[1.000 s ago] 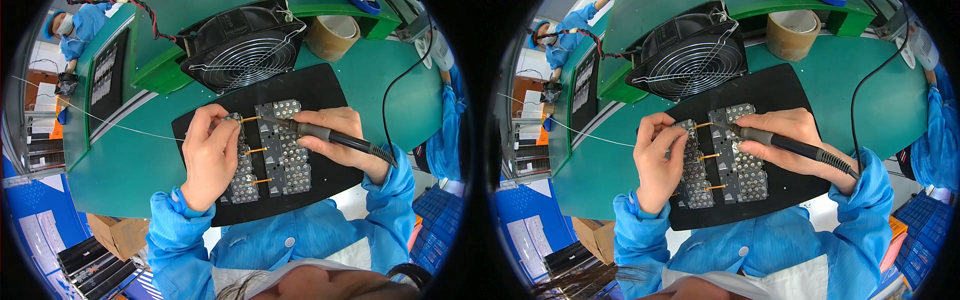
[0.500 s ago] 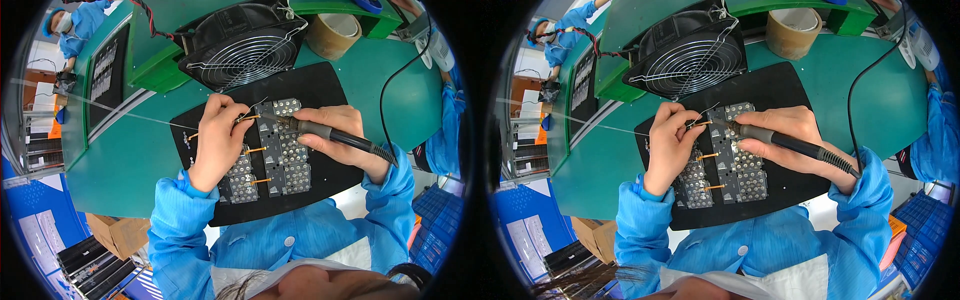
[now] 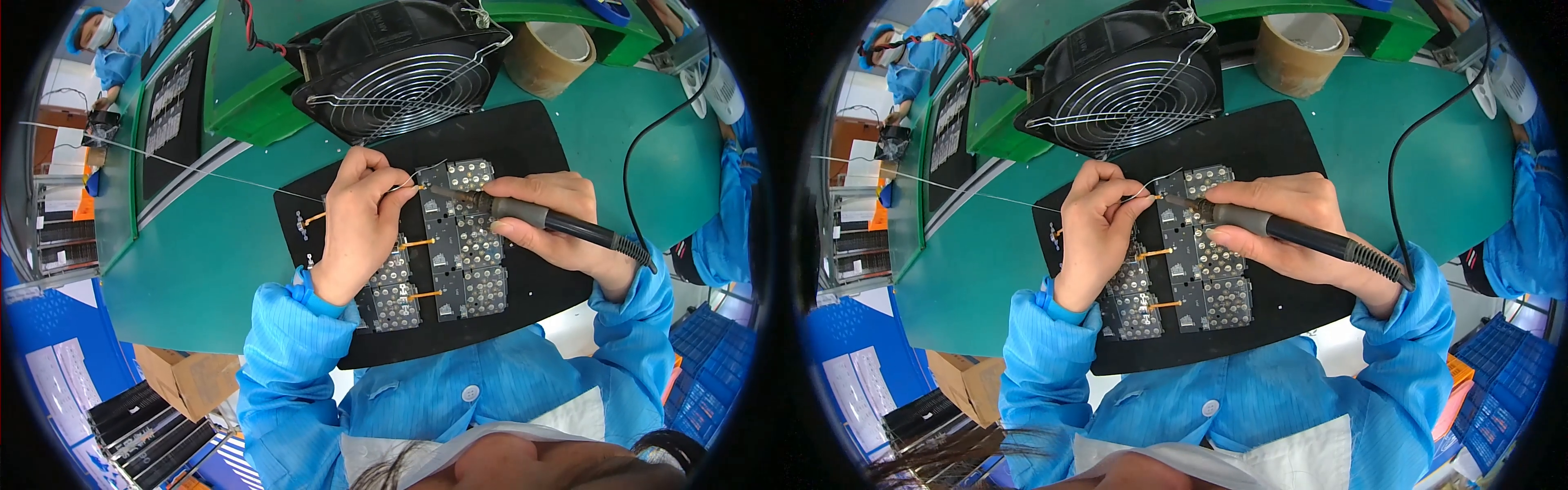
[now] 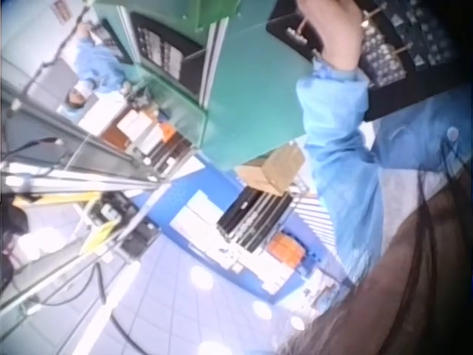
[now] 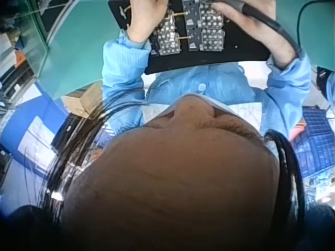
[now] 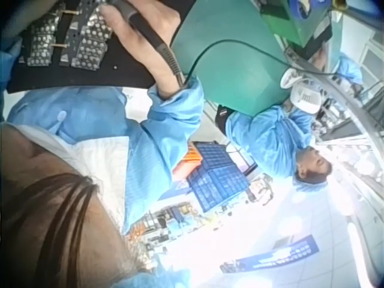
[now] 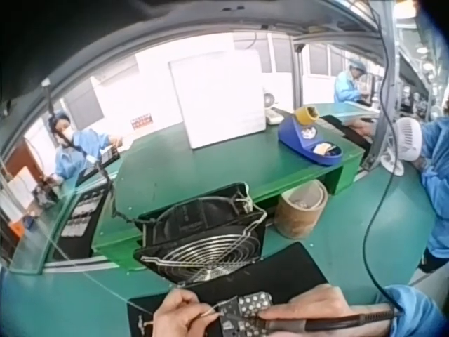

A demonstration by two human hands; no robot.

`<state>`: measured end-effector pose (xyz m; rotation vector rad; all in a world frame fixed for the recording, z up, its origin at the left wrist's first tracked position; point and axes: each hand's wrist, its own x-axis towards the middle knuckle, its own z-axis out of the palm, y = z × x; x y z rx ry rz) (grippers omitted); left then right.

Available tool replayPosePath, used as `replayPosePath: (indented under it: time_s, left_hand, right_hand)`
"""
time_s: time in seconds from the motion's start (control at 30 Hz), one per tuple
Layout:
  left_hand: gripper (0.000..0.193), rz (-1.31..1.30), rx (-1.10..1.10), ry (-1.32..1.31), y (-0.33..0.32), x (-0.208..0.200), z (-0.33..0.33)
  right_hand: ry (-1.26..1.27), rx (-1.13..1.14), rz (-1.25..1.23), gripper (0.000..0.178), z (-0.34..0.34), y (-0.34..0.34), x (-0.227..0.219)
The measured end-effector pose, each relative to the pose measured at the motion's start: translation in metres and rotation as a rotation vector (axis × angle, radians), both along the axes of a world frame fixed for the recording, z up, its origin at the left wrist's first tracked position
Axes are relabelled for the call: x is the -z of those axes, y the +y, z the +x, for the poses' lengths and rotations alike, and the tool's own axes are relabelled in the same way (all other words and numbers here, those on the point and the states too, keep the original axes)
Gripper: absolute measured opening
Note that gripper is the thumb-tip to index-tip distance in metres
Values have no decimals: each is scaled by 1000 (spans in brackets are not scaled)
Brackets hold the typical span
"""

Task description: The person solders components and wires onto LED circuit boards at an assembly workstation. This is done using a soldering iron and solder wire.

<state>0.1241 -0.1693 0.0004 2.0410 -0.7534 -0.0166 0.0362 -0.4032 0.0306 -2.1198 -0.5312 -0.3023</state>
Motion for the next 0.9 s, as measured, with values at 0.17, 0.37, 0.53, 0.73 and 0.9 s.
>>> replayPosePath:
  time_s: [0.17, 0.37, 0.53, 0.73, 0.9]
  left_hand:
    - [14, 6, -16, 6, -1, -2, -1]
    - [13, -17, -27, 16, -2, -2, -1]
    - [12, -17, -26, 25, -2, -3, -2]
    - [13, -27, -16, -1, -1, 0, -1]
    - [13, -18, -13, -23, -1, -1, -1]
  right_hand:
    - [13, 19, 11, 35, 1, -1, 0]
    - [22, 0, 34, 35, 0, -1, 0]
    - [46, 13, 37, 35, 0, -1, -1]
    - [60, 15, 30, 35, 0, -1, -2]
    - [33, 17, 43, 36, 0, -1, 0]
